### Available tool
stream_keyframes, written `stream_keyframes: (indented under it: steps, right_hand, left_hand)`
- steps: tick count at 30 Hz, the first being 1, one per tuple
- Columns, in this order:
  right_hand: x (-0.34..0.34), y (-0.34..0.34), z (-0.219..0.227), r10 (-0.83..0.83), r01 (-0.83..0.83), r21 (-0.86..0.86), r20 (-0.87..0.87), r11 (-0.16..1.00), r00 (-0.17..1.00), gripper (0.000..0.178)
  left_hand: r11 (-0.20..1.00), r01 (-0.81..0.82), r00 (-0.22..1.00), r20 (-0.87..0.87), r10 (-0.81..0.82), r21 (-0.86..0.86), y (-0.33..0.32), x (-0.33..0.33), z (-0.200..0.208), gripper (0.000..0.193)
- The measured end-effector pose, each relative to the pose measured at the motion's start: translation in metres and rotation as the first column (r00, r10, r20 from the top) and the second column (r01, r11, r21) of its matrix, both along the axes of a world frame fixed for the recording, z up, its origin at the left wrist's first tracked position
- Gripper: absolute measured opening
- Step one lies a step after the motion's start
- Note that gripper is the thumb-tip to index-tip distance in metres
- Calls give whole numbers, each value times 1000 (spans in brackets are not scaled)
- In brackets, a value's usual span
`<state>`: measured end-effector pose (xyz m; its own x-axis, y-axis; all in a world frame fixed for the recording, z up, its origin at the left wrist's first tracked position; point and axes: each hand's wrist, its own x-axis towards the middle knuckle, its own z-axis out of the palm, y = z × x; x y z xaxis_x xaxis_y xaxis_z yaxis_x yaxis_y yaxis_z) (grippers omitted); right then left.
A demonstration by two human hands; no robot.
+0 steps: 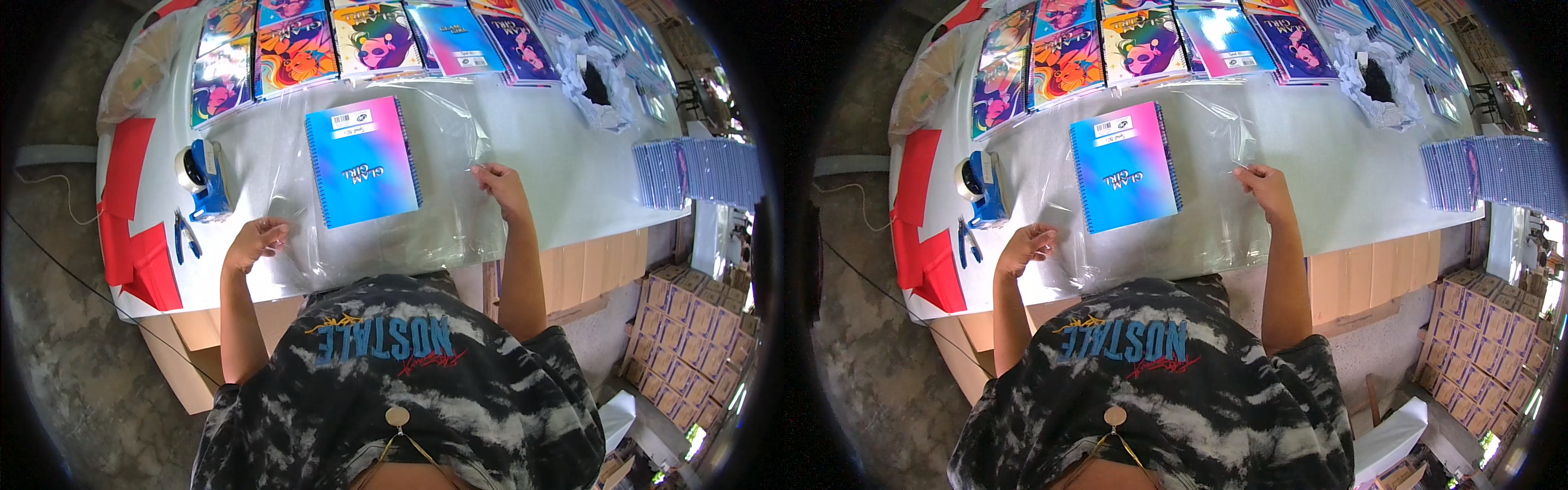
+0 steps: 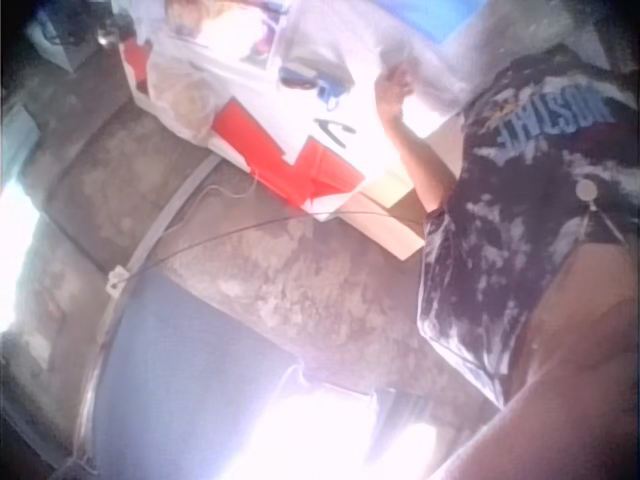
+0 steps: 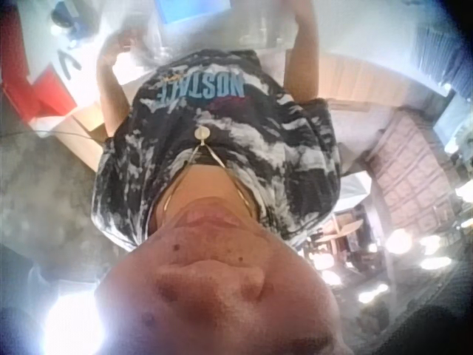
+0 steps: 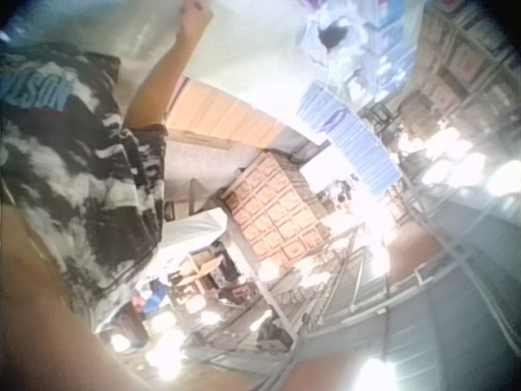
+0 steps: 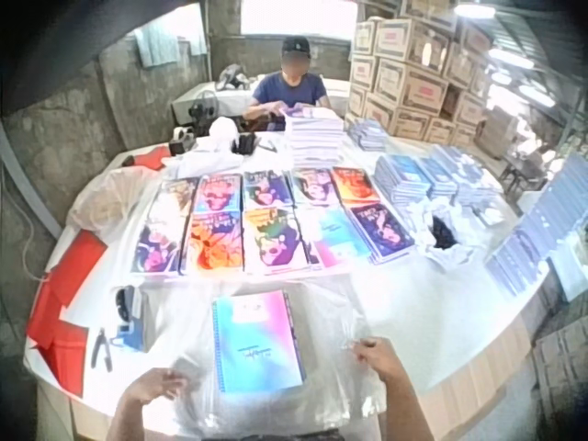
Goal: The person repeatedly picks up stacks of spiral-bound notebooks, places them into clear plastic bags, and seals the bags using a handheld tape dispenser. The packaged notebooks are set aside on the table.
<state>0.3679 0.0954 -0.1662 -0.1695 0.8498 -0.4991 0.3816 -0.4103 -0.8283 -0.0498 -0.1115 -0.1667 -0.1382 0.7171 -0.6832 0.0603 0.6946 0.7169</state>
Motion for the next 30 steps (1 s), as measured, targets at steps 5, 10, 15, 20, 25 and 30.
stream_keyframes:
  steps: [5,10,15,20,25,30]
  right_hand:
    - [-4,14,19,-44,40,-32,-115,999,992,26]
    - [-29,25,60,456,-459,167,58,872,888,26]
    - [-87,7,46,573,-436,473,-196,766,795,21]
    - [-138,-29,4,291,-137,283,-631,949,719,15]
    - [-162,-43,-9,356,-41,464,-618,885,701,15]
    - [-166,-40,-8,472,-185,597,-369,781,801,18]
  left_hand:
    - [943,-224,967,177,183,246,8,6,17,20]
    - [889,12,1000,16,-21,457,43,25,44,18]
    - [675,136,990,-129,-61,725,71,56,29,9]
    - [685,22,999,10,-43,728,86,89,11,7]
    - [708,518,693,-721,-20,479,93,133,-3,16]
    - [669,664,564,-811,-156,334,94,134,1,65]
